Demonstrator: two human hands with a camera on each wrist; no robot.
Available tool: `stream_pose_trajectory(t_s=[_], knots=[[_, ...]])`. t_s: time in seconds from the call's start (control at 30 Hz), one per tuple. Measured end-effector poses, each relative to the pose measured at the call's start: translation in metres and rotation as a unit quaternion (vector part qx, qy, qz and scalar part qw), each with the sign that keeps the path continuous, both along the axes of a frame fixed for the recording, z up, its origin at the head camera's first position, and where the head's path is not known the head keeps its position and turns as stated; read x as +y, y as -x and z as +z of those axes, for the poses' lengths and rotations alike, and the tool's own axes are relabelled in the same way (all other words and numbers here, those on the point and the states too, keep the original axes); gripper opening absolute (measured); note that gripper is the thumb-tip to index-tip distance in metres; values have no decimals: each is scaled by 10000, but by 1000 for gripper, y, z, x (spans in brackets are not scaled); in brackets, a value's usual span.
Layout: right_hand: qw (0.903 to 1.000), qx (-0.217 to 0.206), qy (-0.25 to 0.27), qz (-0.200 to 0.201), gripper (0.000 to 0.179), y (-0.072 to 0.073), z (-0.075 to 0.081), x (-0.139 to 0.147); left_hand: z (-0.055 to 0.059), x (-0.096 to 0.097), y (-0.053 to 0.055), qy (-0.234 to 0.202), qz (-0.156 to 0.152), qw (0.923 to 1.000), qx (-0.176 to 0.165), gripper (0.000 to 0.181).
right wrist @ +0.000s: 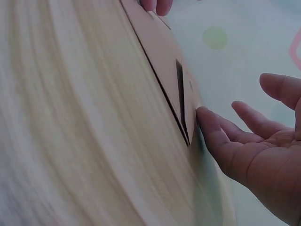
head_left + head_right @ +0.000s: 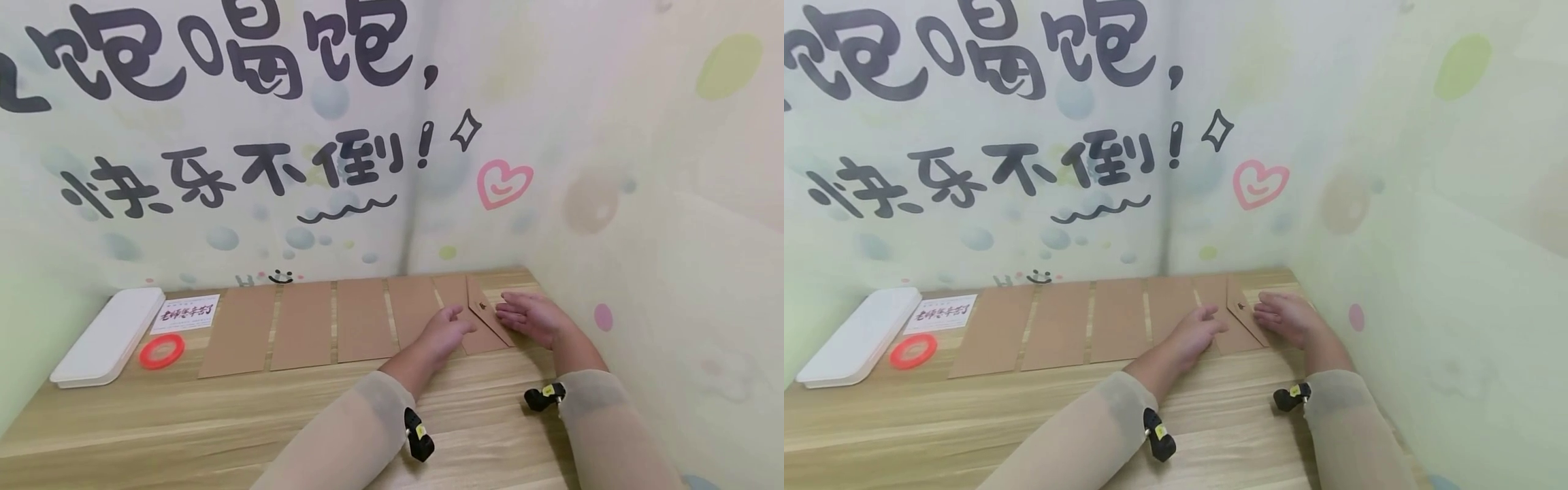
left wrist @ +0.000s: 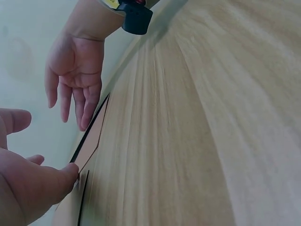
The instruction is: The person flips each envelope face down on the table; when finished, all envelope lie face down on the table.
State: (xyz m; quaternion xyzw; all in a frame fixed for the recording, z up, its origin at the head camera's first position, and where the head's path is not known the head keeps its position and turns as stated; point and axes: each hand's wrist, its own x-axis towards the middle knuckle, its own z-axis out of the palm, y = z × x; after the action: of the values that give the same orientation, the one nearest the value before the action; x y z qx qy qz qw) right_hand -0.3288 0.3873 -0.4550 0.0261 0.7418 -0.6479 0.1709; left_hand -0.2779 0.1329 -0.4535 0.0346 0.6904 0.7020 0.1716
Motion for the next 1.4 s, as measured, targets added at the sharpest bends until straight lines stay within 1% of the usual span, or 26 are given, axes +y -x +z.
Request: stream_pose_trajectory(t_s=[0.1, 0.23, 0.43, 0.53, 0.7, 0.83, 0.9, 1.0, 1.2, 1.27, 1.4], knots=[[9998, 124, 128, 2, 70, -2, -1, 3, -1, 0, 0, -47, 14, 10000, 3, 71], [9984, 261, 508, -27, 68, -6, -2, 8, -1, 2, -1, -91, 6, 9999, 42, 69], [9941, 189, 1054, -144, 67, -9, -1, 9, -2, 6, 0, -70, 25, 9999, 75, 67], [9919, 278, 1234, -82, 67, -9, -1, 8, -2, 7, 0, -84, -18, 9999, 70, 67], [9910, 611, 1181, 164, 67, -7, 1, 2, 0, 8, -2, -86, -251, 9996, 133, 68], [9915, 780, 1002, 291, 67, -6, 6, -6, 2, 10, -2, -66, -254, 9995, 179, 66], [9912, 795, 1006, 325, 67, -7, 9, -11, 3, 10, -2, -28, -221, 9996, 184, 65], [9894, 811, 1144, 368, 65, -9, 13, -20, 3, 12, -2, -35, -159, 9997, 170, 61], [9840, 699, 1560, 512, 55, -13, 16, -36, 9, 17, -4, -347, -64, 9993, 83, 57], [9844, 629, 1556, 536, 54, -15, 17, -41, 13, 19, -4, -415, 13, 9991, 120, 56], [9870, 492, 1416, 575, 55, -17, 19, -48, 18, 21, -5, -452, 272, 9984, 194, 52]])
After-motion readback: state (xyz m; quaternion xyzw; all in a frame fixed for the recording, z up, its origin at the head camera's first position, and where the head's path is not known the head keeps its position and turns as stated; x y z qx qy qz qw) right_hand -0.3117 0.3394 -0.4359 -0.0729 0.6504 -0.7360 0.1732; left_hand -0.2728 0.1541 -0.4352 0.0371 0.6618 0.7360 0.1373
